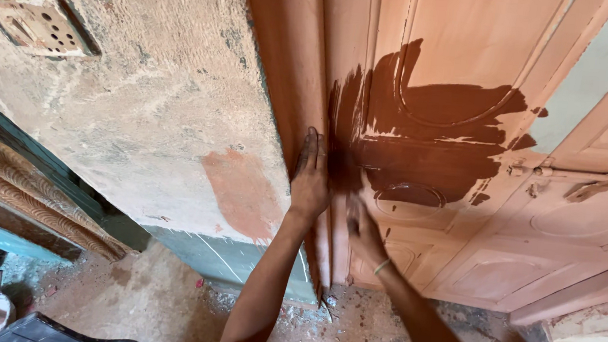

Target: The person paints a wooden door with a paintbrush, applying reddish-brown paint across the door panels and edges while steadying the door with the other hand. They work over the recessed panels, around the latch area, and along the door frame, then dip the brush back into the paint can on the floor.

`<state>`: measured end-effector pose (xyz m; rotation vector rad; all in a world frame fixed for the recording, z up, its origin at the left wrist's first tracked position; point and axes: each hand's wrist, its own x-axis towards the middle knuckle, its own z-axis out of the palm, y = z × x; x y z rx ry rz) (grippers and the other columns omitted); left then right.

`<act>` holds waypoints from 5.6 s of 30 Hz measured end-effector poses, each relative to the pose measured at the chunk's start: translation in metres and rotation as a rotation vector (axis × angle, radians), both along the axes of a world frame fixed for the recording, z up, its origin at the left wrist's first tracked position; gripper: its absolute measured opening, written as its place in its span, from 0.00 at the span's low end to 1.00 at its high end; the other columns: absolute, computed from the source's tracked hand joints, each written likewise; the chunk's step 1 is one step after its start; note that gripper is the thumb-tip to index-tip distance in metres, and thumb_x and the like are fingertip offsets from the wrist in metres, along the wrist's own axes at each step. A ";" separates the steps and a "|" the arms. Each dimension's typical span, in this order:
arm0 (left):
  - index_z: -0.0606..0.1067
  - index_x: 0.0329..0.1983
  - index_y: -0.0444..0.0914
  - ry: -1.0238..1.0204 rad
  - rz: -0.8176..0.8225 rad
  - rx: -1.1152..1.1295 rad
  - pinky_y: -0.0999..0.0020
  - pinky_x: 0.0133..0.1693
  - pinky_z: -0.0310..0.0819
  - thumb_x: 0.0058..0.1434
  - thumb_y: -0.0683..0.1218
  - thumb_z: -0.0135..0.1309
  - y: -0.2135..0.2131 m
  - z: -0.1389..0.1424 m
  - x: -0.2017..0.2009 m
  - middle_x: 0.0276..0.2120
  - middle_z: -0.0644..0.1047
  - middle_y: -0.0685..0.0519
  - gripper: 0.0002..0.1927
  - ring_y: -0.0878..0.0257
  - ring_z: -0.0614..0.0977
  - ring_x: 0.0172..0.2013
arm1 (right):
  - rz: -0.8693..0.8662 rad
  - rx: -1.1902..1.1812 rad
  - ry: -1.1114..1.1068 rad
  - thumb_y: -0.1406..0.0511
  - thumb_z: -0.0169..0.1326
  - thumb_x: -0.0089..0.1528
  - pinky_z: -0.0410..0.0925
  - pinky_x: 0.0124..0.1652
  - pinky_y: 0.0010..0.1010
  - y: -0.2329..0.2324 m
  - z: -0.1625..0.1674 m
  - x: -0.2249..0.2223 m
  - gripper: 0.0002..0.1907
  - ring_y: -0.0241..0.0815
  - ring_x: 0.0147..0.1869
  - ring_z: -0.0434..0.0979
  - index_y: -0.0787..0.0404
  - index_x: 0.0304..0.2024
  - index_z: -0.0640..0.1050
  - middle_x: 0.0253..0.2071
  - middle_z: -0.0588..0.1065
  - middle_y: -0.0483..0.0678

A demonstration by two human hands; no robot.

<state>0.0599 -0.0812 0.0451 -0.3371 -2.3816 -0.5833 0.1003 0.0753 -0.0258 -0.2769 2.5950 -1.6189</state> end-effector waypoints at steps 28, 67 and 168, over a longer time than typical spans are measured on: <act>0.45 0.77 0.29 -0.046 0.005 0.010 0.57 0.72 0.54 0.53 0.32 0.45 -0.001 0.000 -0.001 0.78 0.43 0.39 0.46 0.43 0.51 0.75 | 0.131 -0.163 0.415 0.83 0.43 0.60 0.68 0.63 0.36 0.011 0.055 -0.027 0.42 0.51 0.76 0.60 0.57 0.75 0.54 0.76 0.57 0.58; 0.43 0.78 0.30 -0.043 0.029 -0.028 0.58 0.70 0.59 0.60 0.34 0.46 0.001 0.002 0.003 0.78 0.40 0.42 0.44 0.44 0.52 0.75 | 0.028 -0.082 -0.024 0.76 0.46 0.65 0.75 0.48 0.23 0.010 -0.037 0.015 0.36 0.42 0.62 0.72 0.53 0.74 0.55 0.66 0.68 0.53; 0.47 0.78 0.30 -0.032 -0.030 -0.094 0.48 0.74 0.34 0.72 0.53 0.39 0.090 0.001 -0.013 0.78 0.42 0.40 0.37 0.44 0.43 0.77 | -0.306 -0.962 0.175 0.55 0.49 0.67 0.59 0.15 0.16 0.199 -0.017 0.030 0.27 0.24 0.20 0.60 0.55 0.67 0.65 0.38 0.71 0.43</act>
